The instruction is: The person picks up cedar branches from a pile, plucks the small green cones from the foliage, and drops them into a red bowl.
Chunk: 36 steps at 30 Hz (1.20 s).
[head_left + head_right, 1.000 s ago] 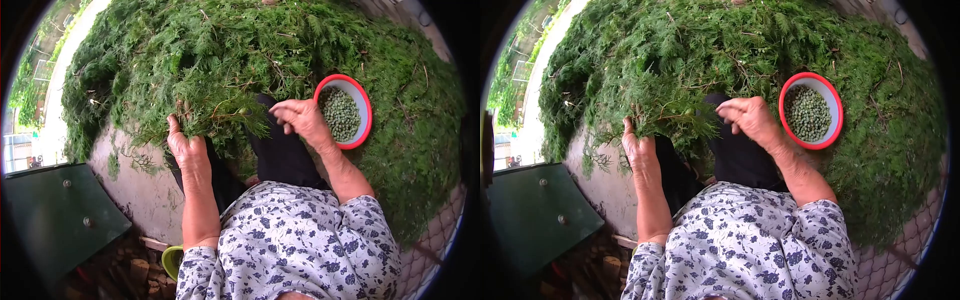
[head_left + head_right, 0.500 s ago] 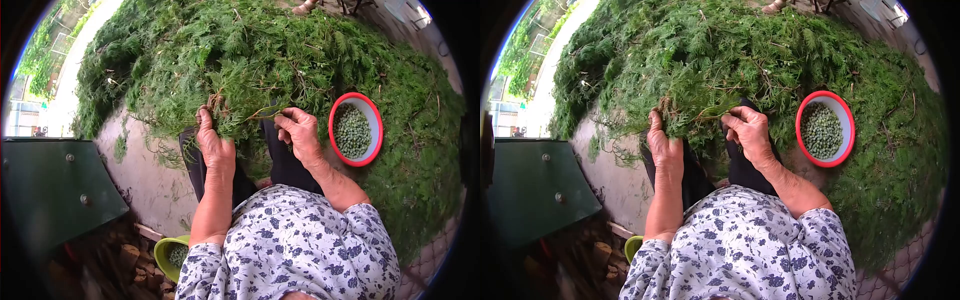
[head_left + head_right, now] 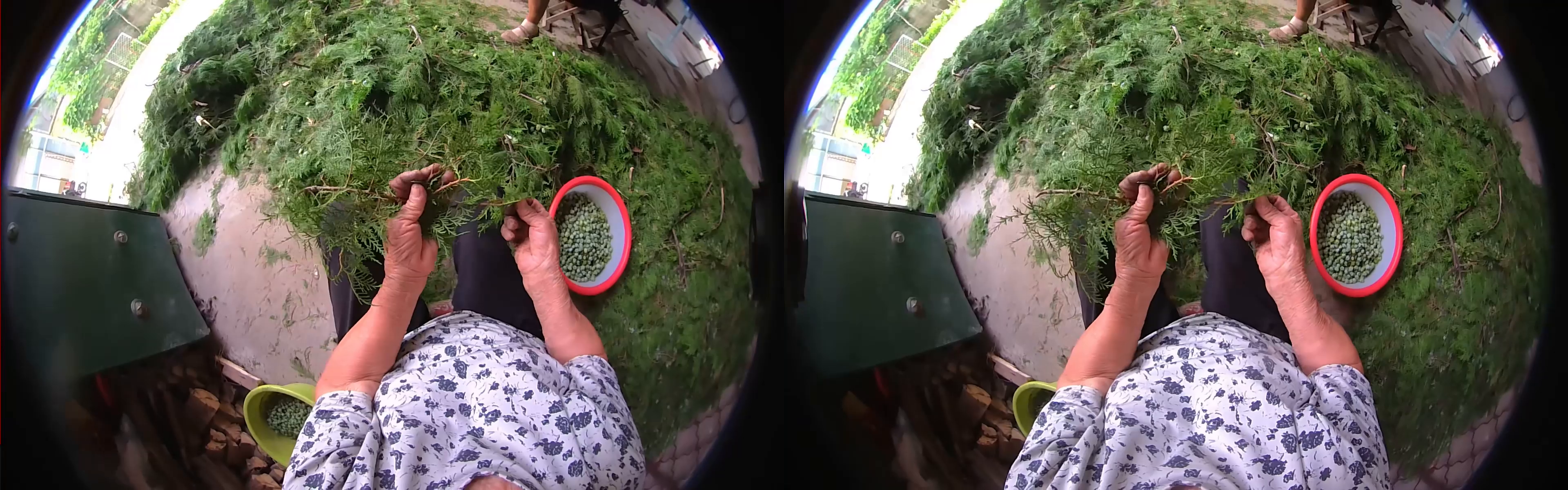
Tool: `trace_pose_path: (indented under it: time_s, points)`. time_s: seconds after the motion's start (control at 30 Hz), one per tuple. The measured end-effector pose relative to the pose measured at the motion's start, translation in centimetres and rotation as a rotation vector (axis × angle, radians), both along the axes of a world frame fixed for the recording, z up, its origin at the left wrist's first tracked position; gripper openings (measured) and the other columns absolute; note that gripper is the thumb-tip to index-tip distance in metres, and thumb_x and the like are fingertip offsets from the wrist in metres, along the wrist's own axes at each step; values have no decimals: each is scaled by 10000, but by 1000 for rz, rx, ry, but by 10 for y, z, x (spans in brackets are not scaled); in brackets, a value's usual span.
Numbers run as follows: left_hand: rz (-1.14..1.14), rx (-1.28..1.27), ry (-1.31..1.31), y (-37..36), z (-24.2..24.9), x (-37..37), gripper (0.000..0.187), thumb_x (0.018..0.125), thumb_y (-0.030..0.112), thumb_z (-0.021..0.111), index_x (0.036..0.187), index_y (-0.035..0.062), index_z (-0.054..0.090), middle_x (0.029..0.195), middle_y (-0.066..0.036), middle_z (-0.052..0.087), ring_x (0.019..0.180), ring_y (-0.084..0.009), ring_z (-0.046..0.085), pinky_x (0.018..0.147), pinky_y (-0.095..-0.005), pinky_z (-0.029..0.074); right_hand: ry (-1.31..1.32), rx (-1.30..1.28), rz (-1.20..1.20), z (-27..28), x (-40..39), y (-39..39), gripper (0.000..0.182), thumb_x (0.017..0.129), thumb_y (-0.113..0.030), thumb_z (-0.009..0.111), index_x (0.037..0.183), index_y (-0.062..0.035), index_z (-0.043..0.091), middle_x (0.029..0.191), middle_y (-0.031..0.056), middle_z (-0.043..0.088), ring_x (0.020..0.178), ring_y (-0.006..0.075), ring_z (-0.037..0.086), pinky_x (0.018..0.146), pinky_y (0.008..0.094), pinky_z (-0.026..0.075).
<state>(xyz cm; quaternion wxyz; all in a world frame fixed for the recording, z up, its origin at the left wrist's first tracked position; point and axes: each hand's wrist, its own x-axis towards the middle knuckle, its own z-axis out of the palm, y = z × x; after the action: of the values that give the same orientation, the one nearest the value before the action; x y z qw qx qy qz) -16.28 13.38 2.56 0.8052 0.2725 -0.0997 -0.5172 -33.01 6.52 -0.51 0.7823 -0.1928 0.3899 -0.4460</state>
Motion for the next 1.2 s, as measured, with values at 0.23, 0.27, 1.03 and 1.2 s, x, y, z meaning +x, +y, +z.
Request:
trace_pose_path:
  time_s: [0.23, 0.27, 1.03, 1.2]
  points:
    - [102, -7, -25, 10, 2, 40, 134, 890, 134, 502, 1021, 103, 500, 1093, -89, 540, 993, -228, 552, 898, -375, 434, 276, -204, -310, -35, -69, -54, 159, 828, -27, 559, 987, -30, 549, 787, 54, 592, 628, 135, 587, 506, 232, 486]
    - [119, -7, -27, 11, 0, 44, 146, 889, 135, 503, 1031, 100, 500, 1094, -91, 538, 987, -228, 553, 891, -376, 440, 311, -187, -340, -44, -86, -64, 175, 821, -1, 547, 994, -24, 543, 799, 58, 592, 633, 141, 590, 510, 238, 490]
    - [761, 339, 35, 169, -53, 185, 192, 845, 37, 473, 1010, 57, 568, 1057, -100, 600, 996, -245, 559, 864, -394, 470, 530, 155, -604, -219, -353, -173, 220, 849, -28, 506, 1033, 76, 447, 898, 165, 561, 713, 231, 600, 601, 336, 543]
    - [966, 749, 212, 287, -138, 186, 168, 794, 18, 495, 913, -17, 608, 913, -114, 611, 863, -248, 591, 719, -375, 517, 493, 145, -481, -161, -241, -131, 217, 863, -44, 495, 1071, 17, 473, 883, 120, 569, 714, 205, 598, 600, 314, 530]
